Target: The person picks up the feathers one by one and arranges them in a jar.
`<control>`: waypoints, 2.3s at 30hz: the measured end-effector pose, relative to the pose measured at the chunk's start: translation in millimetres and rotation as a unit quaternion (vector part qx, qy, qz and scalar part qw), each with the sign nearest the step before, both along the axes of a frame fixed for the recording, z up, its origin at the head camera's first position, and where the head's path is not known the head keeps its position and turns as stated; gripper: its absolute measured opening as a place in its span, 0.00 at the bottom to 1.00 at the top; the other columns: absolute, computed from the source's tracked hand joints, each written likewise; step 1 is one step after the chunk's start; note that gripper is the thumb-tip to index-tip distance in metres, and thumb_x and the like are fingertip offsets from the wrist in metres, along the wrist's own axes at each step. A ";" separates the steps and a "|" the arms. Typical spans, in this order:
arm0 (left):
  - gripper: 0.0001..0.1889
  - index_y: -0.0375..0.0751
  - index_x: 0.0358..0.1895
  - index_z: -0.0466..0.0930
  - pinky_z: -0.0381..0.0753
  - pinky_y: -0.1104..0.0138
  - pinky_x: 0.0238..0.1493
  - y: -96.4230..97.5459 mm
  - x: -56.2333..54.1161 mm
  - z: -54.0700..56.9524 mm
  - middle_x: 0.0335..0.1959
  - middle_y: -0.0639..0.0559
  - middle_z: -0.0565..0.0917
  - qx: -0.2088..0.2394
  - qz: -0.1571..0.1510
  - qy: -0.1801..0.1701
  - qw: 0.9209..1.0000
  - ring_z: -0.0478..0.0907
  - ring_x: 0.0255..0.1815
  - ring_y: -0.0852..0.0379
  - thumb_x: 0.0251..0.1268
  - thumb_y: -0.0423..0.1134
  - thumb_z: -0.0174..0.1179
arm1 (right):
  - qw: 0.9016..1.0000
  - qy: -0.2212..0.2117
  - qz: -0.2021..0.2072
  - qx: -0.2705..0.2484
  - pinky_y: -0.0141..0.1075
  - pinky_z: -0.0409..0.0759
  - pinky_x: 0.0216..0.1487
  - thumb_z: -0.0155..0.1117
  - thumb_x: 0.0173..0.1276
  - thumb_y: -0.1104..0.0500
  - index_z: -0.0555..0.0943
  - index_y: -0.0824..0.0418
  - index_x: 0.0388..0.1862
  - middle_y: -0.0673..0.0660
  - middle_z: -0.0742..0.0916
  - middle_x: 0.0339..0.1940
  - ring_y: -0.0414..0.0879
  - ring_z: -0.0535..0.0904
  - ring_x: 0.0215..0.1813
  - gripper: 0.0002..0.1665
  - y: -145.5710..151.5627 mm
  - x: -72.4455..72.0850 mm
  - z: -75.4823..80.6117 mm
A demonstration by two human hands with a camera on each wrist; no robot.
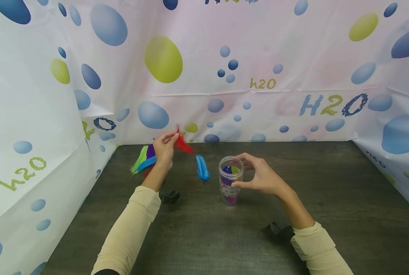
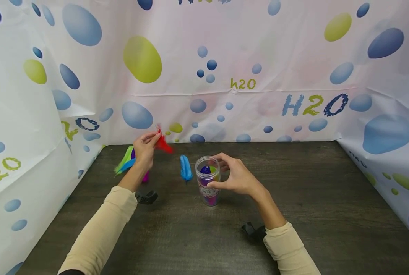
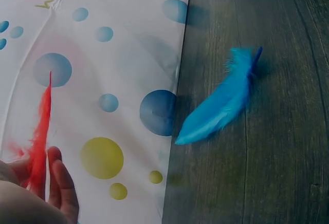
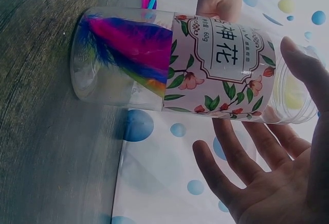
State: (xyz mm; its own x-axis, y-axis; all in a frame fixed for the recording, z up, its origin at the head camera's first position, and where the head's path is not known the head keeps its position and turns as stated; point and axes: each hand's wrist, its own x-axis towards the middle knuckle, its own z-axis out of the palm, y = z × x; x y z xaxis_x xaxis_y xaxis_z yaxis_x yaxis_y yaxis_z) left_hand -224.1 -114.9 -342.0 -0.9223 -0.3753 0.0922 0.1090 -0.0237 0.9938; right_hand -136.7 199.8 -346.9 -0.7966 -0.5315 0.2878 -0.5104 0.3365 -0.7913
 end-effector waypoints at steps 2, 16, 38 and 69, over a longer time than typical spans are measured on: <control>0.13 0.31 0.52 0.86 0.84 0.71 0.52 -0.7 1.0 1.1 0.44 0.49 0.90 -0.001 -0.001 -0.015 1.000 0.84 0.42 0.63 0.72 0.37 0.66 | 1.000 0.000 0.001 0.001 0.62 0.82 0.58 0.81 0.59 0.58 0.75 0.65 0.66 0.64 0.86 0.56 0.64 0.85 0.57 0.38 0.0 -0.3 -0.3; 0.13 0.25 0.50 0.86 0.84 0.66 0.54 -3.1 3.4 5.6 0.32 0.57 0.86 0.031 -0.004 -0.044 0.999 0.80 0.41 0.57 0.67 0.31 0.70 | 1.000 0.005 -0.001 0.001 0.62 0.82 0.58 0.81 0.59 0.58 0.75 0.65 0.66 0.65 0.86 0.56 0.65 0.84 0.57 0.38 0.7 0.1 0.3; 0.35 0.39 0.76 0.67 0.85 0.68 0.53 -8.8 5.8 19.3 0.41 0.53 0.87 0.191 -0.020 -0.099 0.976 0.88 0.37 0.61 0.67 0.29 0.69 | 1.000 0.015 0.003 -0.003 0.61 0.82 0.59 0.81 0.59 0.59 0.75 0.64 0.65 0.60 0.86 0.56 0.61 0.84 0.58 0.37 -1.0 1.1 -2.6; 0.30 0.32 0.71 0.67 0.88 0.70 0.36 39.8 37.7 67.0 0.34 0.47 0.88 0.206 -0.125 -0.004 0.971 0.86 0.27 0.58 0.67 0.23 0.66 | 1.000 0.000 0.004 -0.003 0.61 0.82 0.59 0.81 0.60 0.58 0.75 0.66 0.65 0.64 0.86 0.57 0.64 0.85 0.58 0.37 0.2 -0.7 -1.6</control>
